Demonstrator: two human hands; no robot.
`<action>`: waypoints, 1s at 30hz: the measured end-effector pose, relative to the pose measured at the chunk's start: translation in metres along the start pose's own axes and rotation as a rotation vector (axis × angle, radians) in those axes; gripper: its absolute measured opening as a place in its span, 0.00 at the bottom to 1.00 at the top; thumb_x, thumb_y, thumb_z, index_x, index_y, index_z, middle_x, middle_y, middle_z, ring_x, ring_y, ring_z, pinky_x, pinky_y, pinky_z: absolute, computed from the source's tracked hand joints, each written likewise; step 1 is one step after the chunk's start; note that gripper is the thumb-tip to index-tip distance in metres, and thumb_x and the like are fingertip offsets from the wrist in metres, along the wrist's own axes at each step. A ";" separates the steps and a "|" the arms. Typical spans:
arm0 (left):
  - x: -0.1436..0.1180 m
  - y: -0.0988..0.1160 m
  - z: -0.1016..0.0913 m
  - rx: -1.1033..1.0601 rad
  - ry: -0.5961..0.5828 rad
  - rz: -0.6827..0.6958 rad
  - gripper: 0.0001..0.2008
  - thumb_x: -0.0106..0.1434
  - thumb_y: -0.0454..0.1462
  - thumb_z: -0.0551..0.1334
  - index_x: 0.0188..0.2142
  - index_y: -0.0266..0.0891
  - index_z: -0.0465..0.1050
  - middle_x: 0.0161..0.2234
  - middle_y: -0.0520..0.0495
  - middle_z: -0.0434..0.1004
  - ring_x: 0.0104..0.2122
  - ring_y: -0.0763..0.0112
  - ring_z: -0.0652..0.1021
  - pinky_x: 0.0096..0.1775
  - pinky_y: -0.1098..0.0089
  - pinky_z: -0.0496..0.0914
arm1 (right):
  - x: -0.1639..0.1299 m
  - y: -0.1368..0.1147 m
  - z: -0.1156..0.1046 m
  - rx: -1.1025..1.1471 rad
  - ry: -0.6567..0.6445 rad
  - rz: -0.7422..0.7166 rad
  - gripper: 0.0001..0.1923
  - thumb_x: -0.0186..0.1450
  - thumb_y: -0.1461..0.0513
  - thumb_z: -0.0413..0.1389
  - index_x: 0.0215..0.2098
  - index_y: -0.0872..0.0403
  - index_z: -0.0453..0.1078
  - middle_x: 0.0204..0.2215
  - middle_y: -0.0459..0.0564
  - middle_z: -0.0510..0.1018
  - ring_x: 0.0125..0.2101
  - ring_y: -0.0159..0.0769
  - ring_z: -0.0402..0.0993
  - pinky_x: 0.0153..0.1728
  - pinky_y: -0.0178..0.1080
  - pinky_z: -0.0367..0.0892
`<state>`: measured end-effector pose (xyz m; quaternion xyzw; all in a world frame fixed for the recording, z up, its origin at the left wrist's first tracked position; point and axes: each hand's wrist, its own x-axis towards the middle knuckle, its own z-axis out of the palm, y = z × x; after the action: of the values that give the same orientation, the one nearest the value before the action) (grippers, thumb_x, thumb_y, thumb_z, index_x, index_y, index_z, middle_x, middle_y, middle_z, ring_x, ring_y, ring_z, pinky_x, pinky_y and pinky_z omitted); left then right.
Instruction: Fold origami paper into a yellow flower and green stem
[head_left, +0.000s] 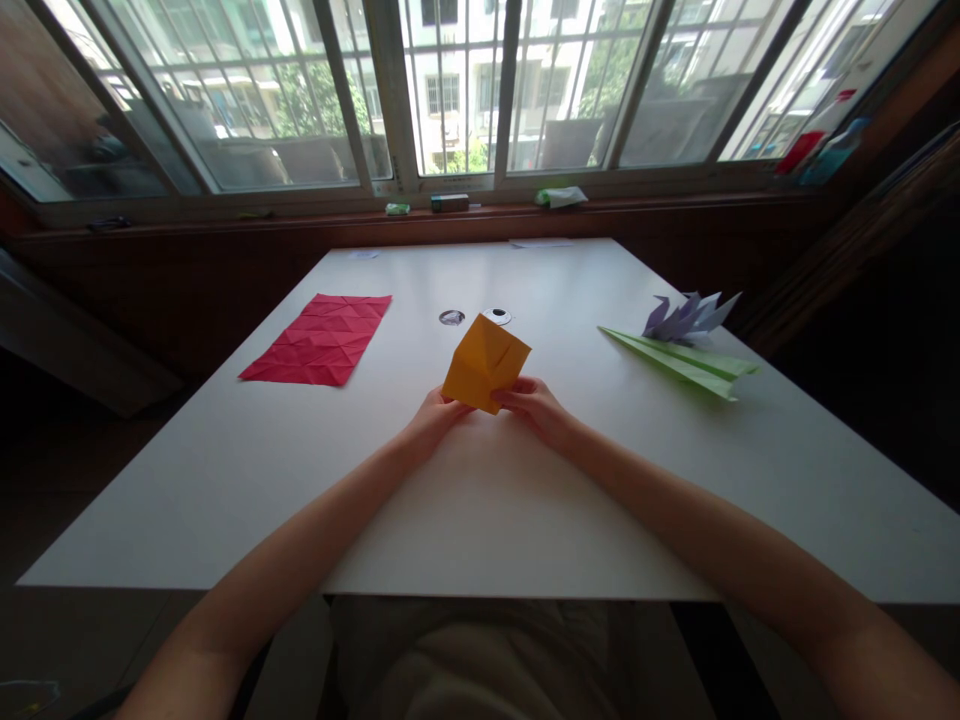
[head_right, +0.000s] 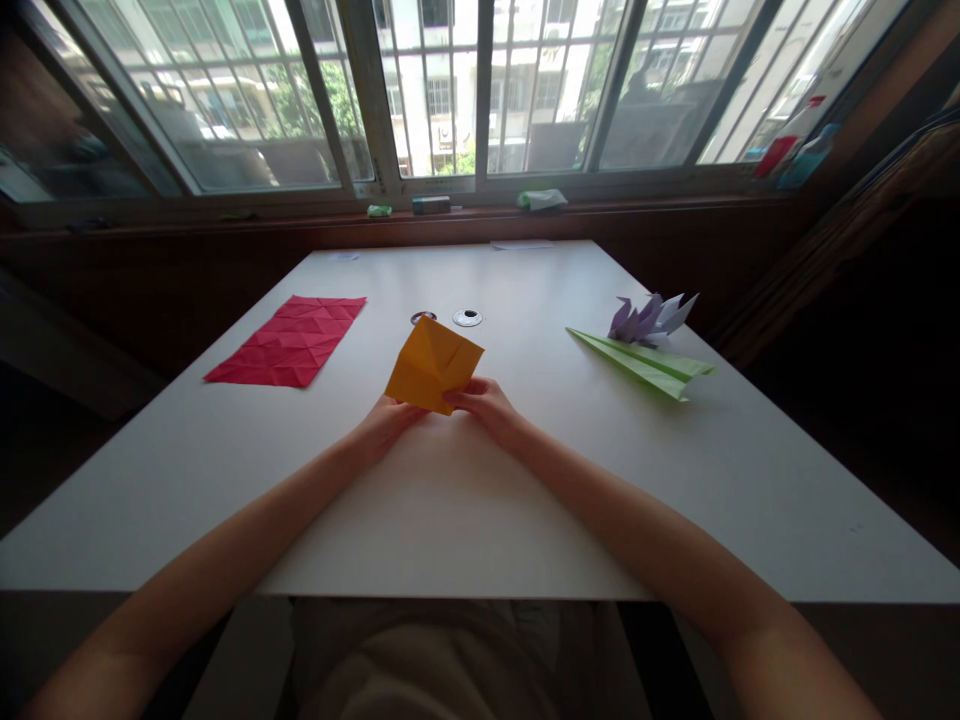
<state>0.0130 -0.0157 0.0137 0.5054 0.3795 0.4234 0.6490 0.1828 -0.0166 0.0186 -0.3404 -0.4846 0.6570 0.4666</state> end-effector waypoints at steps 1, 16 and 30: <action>0.000 0.000 0.000 -0.008 -0.003 0.000 0.20 0.46 0.42 0.66 0.38 0.36 0.71 0.36 0.45 0.74 0.36 0.64 0.73 0.38 0.66 0.65 | 0.000 0.000 0.000 0.007 -0.006 -0.001 0.13 0.47 0.62 0.61 0.32 0.57 0.73 0.32 0.50 0.77 0.31 0.35 0.71 0.34 0.37 0.64; 0.006 -0.005 -0.004 -0.130 -0.004 0.018 0.14 0.51 0.41 0.64 0.35 0.35 0.69 0.35 0.47 0.73 0.35 0.73 0.72 0.41 0.69 0.64 | 0.005 -0.002 -0.008 0.158 -0.129 -0.013 0.13 0.52 0.64 0.58 0.37 0.55 0.71 0.37 0.49 0.76 0.38 0.37 0.71 0.44 0.39 0.63; 0.005 -0.003 -0.002 -0.046 0.065 0.082 0.18 0.48 0.38 0.65 0.39 0.38 0.66 0.41 0.46 0.70 0.41 0.69 0.71 0.44 0.66 0.63 | 0.009 0.001 -0.011 0.256 -0.123 -0.005 0.13 0.55 0.64 0.55 0.39 0.54 0.70 0.40 0.49 0.75 0.42 0.35 0.70 0.48 0.39 0.62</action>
<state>0.0132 -0.0104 0.0101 0.4914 0.3695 0.4745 0.6299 0.1898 -0.0051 0.0144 -0.2359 -0.4252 0.7320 0.4771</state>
